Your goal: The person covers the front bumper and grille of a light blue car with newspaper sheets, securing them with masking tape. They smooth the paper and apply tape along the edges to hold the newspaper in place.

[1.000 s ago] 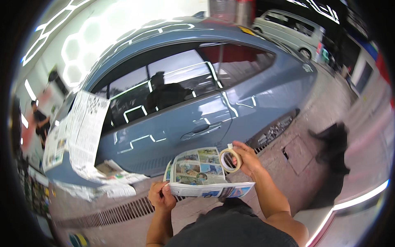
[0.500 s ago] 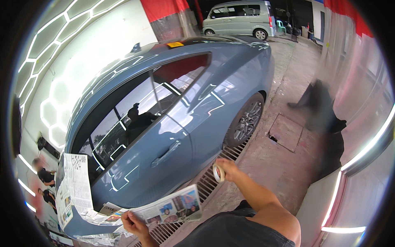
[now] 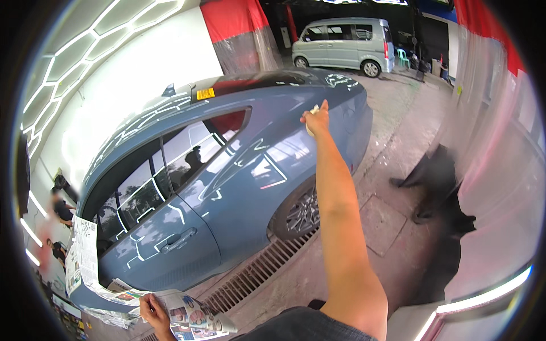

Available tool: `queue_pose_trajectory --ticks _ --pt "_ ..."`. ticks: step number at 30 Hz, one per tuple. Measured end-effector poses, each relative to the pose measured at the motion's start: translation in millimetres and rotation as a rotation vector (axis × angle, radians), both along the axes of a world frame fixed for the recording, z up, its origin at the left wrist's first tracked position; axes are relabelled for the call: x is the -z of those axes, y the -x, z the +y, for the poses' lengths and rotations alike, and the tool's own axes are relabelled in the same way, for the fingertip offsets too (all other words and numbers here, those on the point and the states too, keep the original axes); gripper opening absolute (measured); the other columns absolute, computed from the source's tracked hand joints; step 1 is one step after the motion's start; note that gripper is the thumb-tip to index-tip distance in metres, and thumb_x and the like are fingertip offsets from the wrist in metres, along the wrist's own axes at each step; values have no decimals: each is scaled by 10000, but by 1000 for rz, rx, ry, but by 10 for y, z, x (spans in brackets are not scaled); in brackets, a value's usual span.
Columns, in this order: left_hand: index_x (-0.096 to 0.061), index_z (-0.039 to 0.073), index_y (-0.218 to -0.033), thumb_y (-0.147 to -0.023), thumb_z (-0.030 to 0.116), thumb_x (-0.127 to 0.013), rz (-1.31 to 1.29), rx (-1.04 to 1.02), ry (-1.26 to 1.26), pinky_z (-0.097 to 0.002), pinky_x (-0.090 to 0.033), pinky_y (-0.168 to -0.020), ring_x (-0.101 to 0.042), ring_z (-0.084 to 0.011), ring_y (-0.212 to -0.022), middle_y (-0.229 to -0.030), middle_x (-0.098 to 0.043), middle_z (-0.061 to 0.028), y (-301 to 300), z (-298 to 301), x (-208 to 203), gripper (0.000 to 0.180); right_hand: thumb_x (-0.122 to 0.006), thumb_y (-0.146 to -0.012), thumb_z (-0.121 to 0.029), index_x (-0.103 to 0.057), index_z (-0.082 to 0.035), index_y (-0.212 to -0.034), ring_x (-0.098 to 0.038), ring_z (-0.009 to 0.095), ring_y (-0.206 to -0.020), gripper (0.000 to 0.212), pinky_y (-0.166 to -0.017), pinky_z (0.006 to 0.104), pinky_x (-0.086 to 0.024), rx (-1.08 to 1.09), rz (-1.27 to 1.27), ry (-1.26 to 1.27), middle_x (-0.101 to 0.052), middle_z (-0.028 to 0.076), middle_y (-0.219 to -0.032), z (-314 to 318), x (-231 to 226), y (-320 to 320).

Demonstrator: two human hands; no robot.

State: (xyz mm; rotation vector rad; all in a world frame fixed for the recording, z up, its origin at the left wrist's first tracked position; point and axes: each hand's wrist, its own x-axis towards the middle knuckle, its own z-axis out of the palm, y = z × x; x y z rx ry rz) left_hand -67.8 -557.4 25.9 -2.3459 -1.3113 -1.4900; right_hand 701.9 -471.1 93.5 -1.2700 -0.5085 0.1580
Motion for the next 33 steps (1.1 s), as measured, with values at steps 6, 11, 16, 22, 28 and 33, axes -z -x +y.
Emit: queue_pose_trajectory --ticks 6,11,16,22,28,33 --pt "-584 -27 -900 -1034 105 -591 45 -94 54 -351 -350 -544 -459 -174 -629 -728 -546 -78 -186 -355 -135 188 -632 -883 86 201 -69 -1612 -695 178 -650 1118 -559 299 -552 62 12 -51 -699 113 -872 -610 -433 -898" --pt "-708 -18 -1002 -977 151 -721 -27 -219 -36 -379 -523 -605 -621 -277 -649 -826 -705 -166 -401 -696 -176 171 -617 -922 40 216 -66 -1606 -691 165 -649 1083 -562 284 -548 -11 -10 -31 -719 128 -909 -799 -542 -1030" --pt "-713 -19 -958 -977 186 -728 36 -323 -78 -401 -520 -587 -625 -286 -627 -776 -696 -175 -507 -806 -315 206 -630 -954 -34 183 -79 -1620 -686 158 -682 1053 -604 296 -554 -77 -58 84 -742 128 -958 -718 -362 -867" --pt "-702 -39 -938 -973 184 -732 0 -428 -99 -404 -519 -604 -638 -296 -663 -790 -687 -200 -372 -971 -225 228 -625 -945 -18 159 -107 -1633 -670 163 -636 1047 -610 288 -549 -12 -188 27 -737 109 -944 -769 -623 -997" --pt "-705 -74 -986 -989 152 -710 -125 -494 -35 -369 -580 -725 -701 -259 -785 -880 -725 -189 -307 -1339 -216 226 -586 -979 -14 102 -176 -1654 -667 143 -622 977 -550 294 -541 213 -237 -183 -703 80 -862 -898 -998 -619" --pt "-695 -70 -1011 -980 140 -722 -227 -539 61 -360 -559 -694 -657 -228 -746 -855 -705 -169 191 -1154 145 214 -553 -989 -25 31 -170 -1665 -669 149 -608 905 -542 295 -544 146 -61 -64 -707 98 -882 -567 -563 -196"
